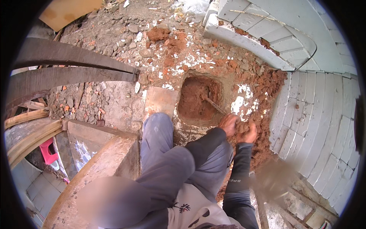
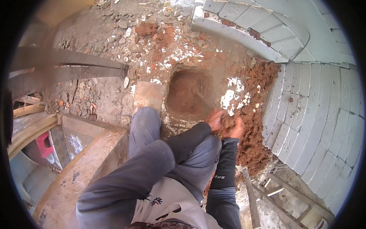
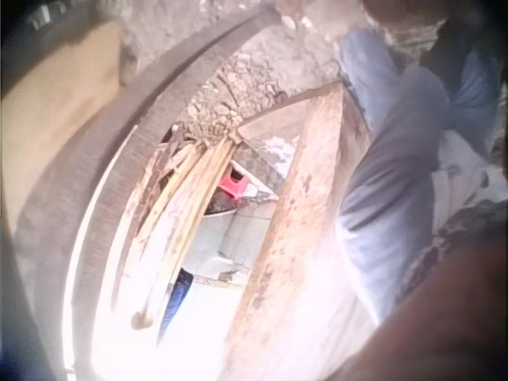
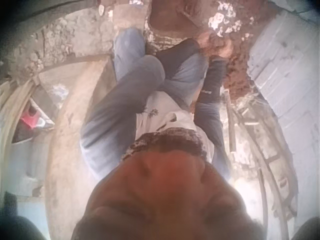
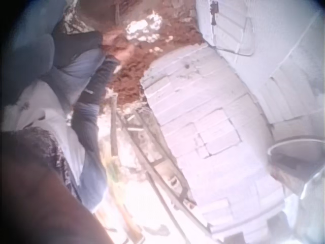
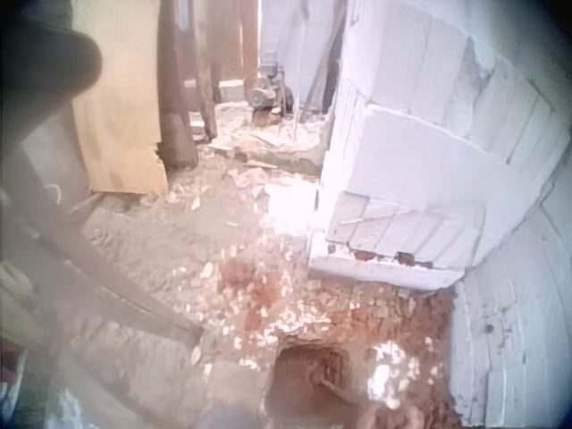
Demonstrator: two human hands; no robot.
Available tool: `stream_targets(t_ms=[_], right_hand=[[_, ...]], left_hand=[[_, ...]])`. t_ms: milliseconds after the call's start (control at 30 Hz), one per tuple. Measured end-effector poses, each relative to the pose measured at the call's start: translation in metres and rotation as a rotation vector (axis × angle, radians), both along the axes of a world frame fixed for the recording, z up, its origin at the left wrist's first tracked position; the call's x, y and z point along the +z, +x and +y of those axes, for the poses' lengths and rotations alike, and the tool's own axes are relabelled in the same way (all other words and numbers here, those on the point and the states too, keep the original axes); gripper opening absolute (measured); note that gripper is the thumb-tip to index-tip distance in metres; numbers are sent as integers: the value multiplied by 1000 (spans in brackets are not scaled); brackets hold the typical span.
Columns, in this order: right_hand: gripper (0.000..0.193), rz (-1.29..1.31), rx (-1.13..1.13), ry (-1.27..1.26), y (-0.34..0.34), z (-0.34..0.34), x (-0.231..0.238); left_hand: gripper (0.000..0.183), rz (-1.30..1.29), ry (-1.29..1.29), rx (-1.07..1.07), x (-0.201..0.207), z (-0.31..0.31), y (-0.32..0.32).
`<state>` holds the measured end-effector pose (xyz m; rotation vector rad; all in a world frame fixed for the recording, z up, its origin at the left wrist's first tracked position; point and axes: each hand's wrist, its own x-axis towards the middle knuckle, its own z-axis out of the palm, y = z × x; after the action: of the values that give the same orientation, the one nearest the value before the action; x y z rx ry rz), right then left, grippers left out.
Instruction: The person kneels on a debris-covered floor and uses a pickaxe to break up the ground, creating a hole. They then use their hands to clear loose dirt and debris from the hole, repeating the process of breaking and clearing.
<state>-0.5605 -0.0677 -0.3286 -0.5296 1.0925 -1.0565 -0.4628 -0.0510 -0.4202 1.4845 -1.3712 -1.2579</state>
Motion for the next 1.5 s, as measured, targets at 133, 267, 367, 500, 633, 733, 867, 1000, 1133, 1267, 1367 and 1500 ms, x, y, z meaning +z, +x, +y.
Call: stream_targets(t_ms=[133, 267, 367, 500, 633, 733, 867, 1000, 1133, 1267, 1367, 1500], right_hand=[[30, 156, -64, -15, 18, -1, -18], [30, -181, -133, -9, -14, -4, -27], [39, 45, -325, 118, -29, -5, -28], [40, -25, -385, 177, 2, -5, -14], [39, 82, -384, 142, -4, -2, 9], [41, 172, -250, 28, 21, 7, 52], [40, 154, -166, 31, 20, -6, 46], [37, 219, -123, 12, 24, -7, 40], [39, 197, -140, 69, 15, -11, 32], [40, 378, -204, -54, -22, -47, -23], [39, 147, -137, 61, 6, -35, -23], [39, 131, -239, 180, 1, -42, 5]], left_hand=[[13, 175, -24, 128, 4, -1, 13], [17, -190, 41, 9, 2, -5, -11], [24, -141, -53, -33, -12, -7, -28], [25, -197, 48, -140, -17, -11, -10], [17, -67, -39, -8, 28, -15, -6], [17, 91, -119, 116, 45, 10, -2], [20, 124, 19, 151, 52, 6, -2], [18, 113, -81, 254, 34, 10, -8], [17, 183, -15, 146, 36, 3, -8], [20, 118, 96, 171, 22, -21, -31], [20, 33, 189, 242, -11, -9, -15], [23, 65, 168, 99, 8, -17, -25]])
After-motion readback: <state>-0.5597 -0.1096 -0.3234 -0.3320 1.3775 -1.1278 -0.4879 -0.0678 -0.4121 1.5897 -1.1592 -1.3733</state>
